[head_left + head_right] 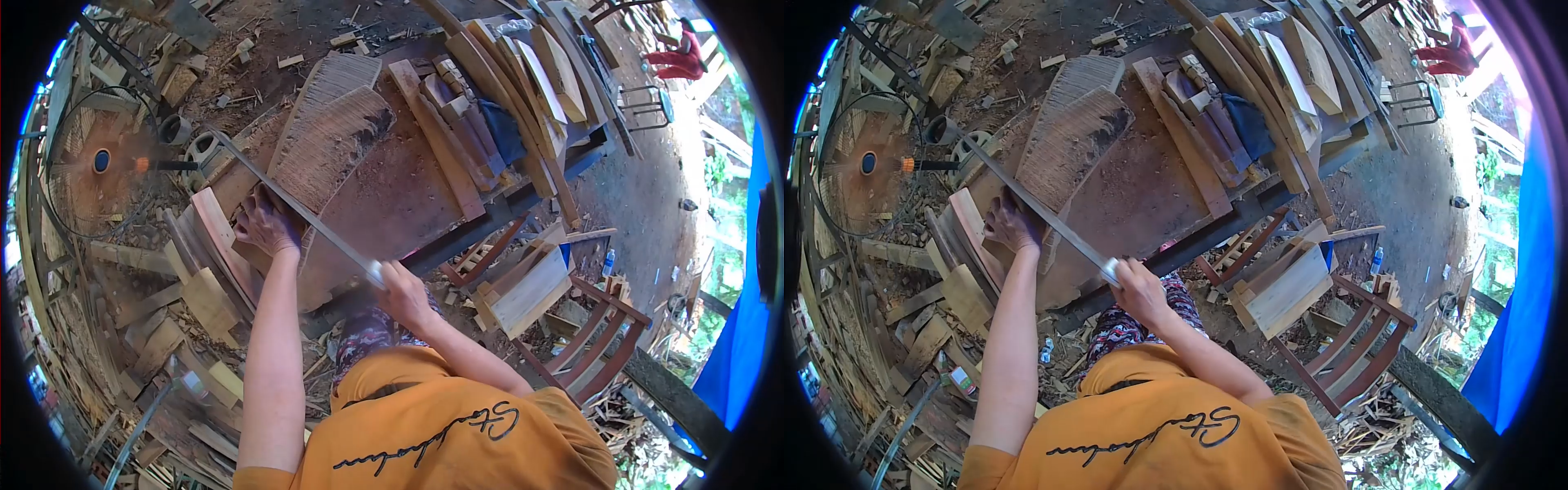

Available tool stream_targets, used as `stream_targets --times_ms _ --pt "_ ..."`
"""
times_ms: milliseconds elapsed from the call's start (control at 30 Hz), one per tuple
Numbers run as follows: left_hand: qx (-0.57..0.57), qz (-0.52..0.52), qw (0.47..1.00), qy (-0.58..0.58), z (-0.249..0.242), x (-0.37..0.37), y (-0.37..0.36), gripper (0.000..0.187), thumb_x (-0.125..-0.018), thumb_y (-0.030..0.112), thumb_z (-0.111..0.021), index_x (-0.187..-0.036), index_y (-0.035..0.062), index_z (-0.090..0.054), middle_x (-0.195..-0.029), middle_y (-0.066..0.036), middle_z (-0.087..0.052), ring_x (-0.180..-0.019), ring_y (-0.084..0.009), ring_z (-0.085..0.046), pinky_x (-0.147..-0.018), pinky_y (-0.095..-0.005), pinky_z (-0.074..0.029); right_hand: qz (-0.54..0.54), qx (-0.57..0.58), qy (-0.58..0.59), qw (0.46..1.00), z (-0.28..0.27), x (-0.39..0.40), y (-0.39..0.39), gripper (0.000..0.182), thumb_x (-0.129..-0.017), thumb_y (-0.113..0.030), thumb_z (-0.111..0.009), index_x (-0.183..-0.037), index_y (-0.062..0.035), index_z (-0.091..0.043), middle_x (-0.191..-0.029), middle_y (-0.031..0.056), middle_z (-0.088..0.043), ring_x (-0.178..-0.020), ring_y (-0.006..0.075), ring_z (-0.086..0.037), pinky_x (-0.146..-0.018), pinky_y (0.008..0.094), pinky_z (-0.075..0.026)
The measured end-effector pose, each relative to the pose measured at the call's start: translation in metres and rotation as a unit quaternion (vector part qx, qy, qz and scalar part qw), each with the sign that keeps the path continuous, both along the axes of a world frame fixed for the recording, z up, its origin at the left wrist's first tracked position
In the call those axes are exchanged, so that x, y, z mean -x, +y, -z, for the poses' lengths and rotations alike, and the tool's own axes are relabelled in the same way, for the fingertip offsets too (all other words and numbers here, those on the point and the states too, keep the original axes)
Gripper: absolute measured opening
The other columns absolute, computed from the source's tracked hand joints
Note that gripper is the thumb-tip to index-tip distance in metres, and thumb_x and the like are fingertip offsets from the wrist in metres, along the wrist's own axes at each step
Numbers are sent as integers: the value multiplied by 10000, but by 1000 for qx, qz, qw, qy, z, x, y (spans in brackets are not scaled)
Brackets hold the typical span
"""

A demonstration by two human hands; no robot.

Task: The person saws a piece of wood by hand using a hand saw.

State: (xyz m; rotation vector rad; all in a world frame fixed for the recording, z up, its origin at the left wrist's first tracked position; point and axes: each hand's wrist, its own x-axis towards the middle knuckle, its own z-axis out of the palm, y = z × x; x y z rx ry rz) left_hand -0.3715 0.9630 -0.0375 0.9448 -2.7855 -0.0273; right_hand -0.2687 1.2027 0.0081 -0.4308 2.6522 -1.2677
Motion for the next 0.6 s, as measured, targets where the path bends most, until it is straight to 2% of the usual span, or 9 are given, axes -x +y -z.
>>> stream_targets --times_ms 133,200,300,400,467,533,567,600 --pt "32 13 999 16 11 -5 -6 357 -970 421 -443 -1155 216 -670 -1074 -65 -628 -1016 -286 -534 -910 -447 -293 9 -9 -16 1000 -5 -6 -2 273 -748 -25 -670 -981 -40 -528 -841 165 -559 -776 364 -616 -656 443 -515" --pt "12 2 1000 -1 -1 0 -1 356 -973 420 -439 -1156 222 -671 -1073 -63 -629 -1015 -285 -534 -909 -449 -292 14 6 60 998 -3 27 -32 278 -740 -20 -676 -980 -38 -536 -832 161 -554 -771 364 -614 -654 434 -517" --pt "-8 -9 1000 -10 -5 -2 2 360 -979 422 -426 -1168 232 -667 -1076 -60 -629 -1015 -285 -533 -911 -452 -291 3 4 54 999 4 47 -44 233 -751 -29 -673 -919 -35 -512 -810 167 -539 -766 394 -594 -645 458 -491" --pt "-5 -20 1000 -12 -3 3 3 372 -987 427 -409 -1193 239 -655 -1084 -58 -629 -1025 -285 -532 -918 -453 -290 5 22 33 999 2 11 -5 210 -779 -41 -677 -904 -35 -508 -797 164 -533 -741 390 -589 -636 457 -490" --pt "2 -31 999 -31 1 0 0 378 -991 430 -401 -1208 243 -648 -1090 -58 -630 -1033 -285 -531 -924 -452 -290 11 13 1 1000 0 -19 18 218 -772 -50 -670 -950 -33 -545 -839 155 -561 -781 365 -612 -664 432 -517" --pt "20 -10 1000 -11 14 -2 -6 407 -997 452 -384 -1233 233 -632 -1087 -64 -634 -1048 -287 -528 -943 -471 -281 9 -7 -23 1000 4 -35 29 218 -775 -43 -665 -967 -35 -562 -865 158 -581 -802 372 -616 -681 437 -521" --pt "-9 3 1000 20 27 -7 -12 432 -1002 461 -375 -1253 214 -625 -1171 -67 -624 -1145 -292 -513 -1003 -482 -285 13 -27 -49 998 8 -33 31 222 -778 -37 -660 -985 -36 -579 -892 161 -601 -823 380 -621 -698 442 -524" --pt "-42 10 999 -25 29 -14 -21 430 -1002 419 -409 -1336 192 -556 -1289 -82 -573 -1240 -304 -468 -1064 -486 -257 13 42 -46 998 10 -23 18 227 -776 -23 -647 -998 -43 -603 -911 167 -619 -838 387 -624 -715 450 -525"
